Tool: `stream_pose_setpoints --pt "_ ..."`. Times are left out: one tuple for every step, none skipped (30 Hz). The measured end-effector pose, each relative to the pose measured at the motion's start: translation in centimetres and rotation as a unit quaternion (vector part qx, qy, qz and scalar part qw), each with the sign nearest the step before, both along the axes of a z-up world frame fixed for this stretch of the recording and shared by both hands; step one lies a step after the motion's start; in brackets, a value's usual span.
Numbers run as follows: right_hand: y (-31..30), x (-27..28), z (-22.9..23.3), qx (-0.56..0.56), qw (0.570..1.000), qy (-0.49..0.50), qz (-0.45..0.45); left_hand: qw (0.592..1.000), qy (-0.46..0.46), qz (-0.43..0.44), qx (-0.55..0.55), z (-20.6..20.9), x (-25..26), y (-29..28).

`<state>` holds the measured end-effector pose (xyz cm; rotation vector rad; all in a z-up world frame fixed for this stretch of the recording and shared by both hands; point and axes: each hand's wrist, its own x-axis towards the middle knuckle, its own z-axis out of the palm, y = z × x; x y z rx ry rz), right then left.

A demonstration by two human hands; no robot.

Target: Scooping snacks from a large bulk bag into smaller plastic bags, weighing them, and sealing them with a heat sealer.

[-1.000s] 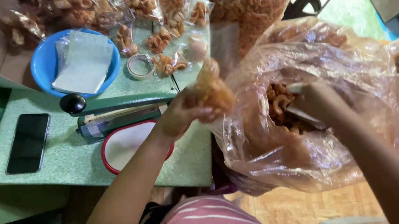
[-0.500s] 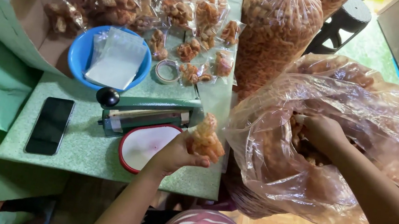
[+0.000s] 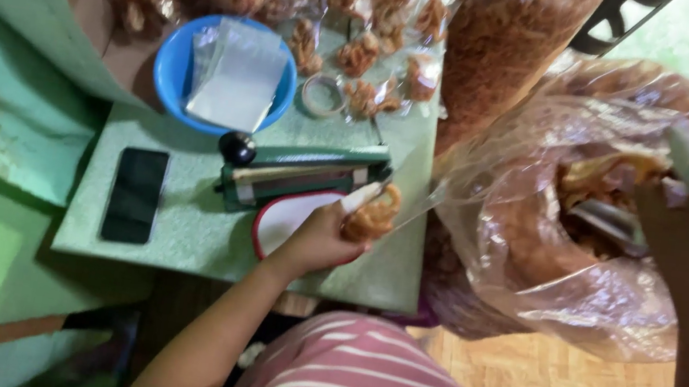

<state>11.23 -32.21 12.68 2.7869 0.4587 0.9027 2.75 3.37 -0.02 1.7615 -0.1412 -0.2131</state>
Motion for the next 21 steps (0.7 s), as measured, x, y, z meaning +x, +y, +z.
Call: stream_pose_setpoints --pt "2.4 -1.6 0.9 0.001 1.000 0.012 0.002 1.000 0.012 0.002 0.001 -0.4 -0.2 0.2" --pt "4.9 -3.0 1.9 0.035 0.998 0.021 0.045 0.999 -0.023 -0.004 0.031 -0.7 0.0 0.5" --pt "7.3 -4.4 3.0 0.069 0.993 0.030 0.087 0.996 -0.059 -0.011 0.060 -1.0 0.1 0.8" --pt "8.4 -4.4 2.7 0.072 0.993 0.034 0.086 0.996 -0.054 -0.012 0.062 -3.1 0.3 0.8" --pt "9.4 -4.4 2.5 0.053 0.990 0.049 0.119 0.986 -0.074 0.019 0.150 -5.2 0.6 0.8" --pt "10.5 -4.3 2.4 0.034 0.986 0.062 0.151 0.966 -0.097 0.047 0.236 -7.1 1.0 0.7" --pt "11.6 -4.3 2.0 0.036 0.986 0.063 0.149 0.966 -0.095 0.045 0.237 -7.1 0.9 1.0" --pt "12.6 -4.4 1.7 0.004 0.989 0.053 0.140 0.968 -0.105 0.024 0.226 -7.0 0.8 1.3" --pt "13.7 -4.4 1.3 -0.028 0.990 0.042 0.130 0.970 -0.115 0.003 0.214 -7.0 0.6 1.6" --pt "14.4 -4.2 0.9 -0.028 0.990 0.043 0.132 0.970 -0.113 0.004 0.214 -5.8 0.5 1.9" --pt "15.0 -3.9 0.5 -0.042 0.989 0.030 0.139 0.975 -0.112 -0.010 0.193 -4.7 0.3 2.2" --pt "15.6 -3.8 0.0 -0.057 0.987 0.018 0.147 0.979 -0.108 -0.023 0.173 -3.6 -0.1 2.5" --pt "16.3 -3.9 -0.4 -0.058 0.987 0.022 0.151 0.979 -0.104 -0.020 0.172 -3.6 -0.4 2.6" --pt "17.1 -3.8 -0.7 -0.065 0.987 0.035 0.142 0.981 -0.083 -0.019 0.173 -3.6 -0.5 2.8" --pt "17.9 -3.8 -0.9 -0.072 0.987 0.049 0.134 0.983 -0.062 -0.017 0.174 -3.5 -0.5 2.9" --pt "18.2 -3.7 -1.3 -0.072 0.987 0.047 0.139 0.983 -0.063 -0.012 0.174 -3.4 -0.6 3.0" --pt "18.6 -3.6 -1.7 -0.062 0.985 0.057 0.153 0.983 -0.074 -0.006 0.170 -3.3 -0.6 3.0" --pt "18.9 -3.6 -2.2 -0.051 0.982 0.069 0.167 0.983 -0.083 -0.001 0.166 -3.2 -0.8 3.0" --pt "19.3 -3.5 -2.5 -0.051 0.981 0.069 0.172 0.983 -0.082 0.004 0.167 -2.9 -0.5 3.1" --pt "19.8 -3.6 -3.0 -0.033 0.978 0.085 0.186 0.982 -0.046 -0.013 0.182 -2.6 -0.4 3.1" --pt "20.2 -3.7 -3.4 -0.015 0.975 0.100 0.199 0.980 -0.009 -0.030 0.197 -2.4 -0.3 3.2"
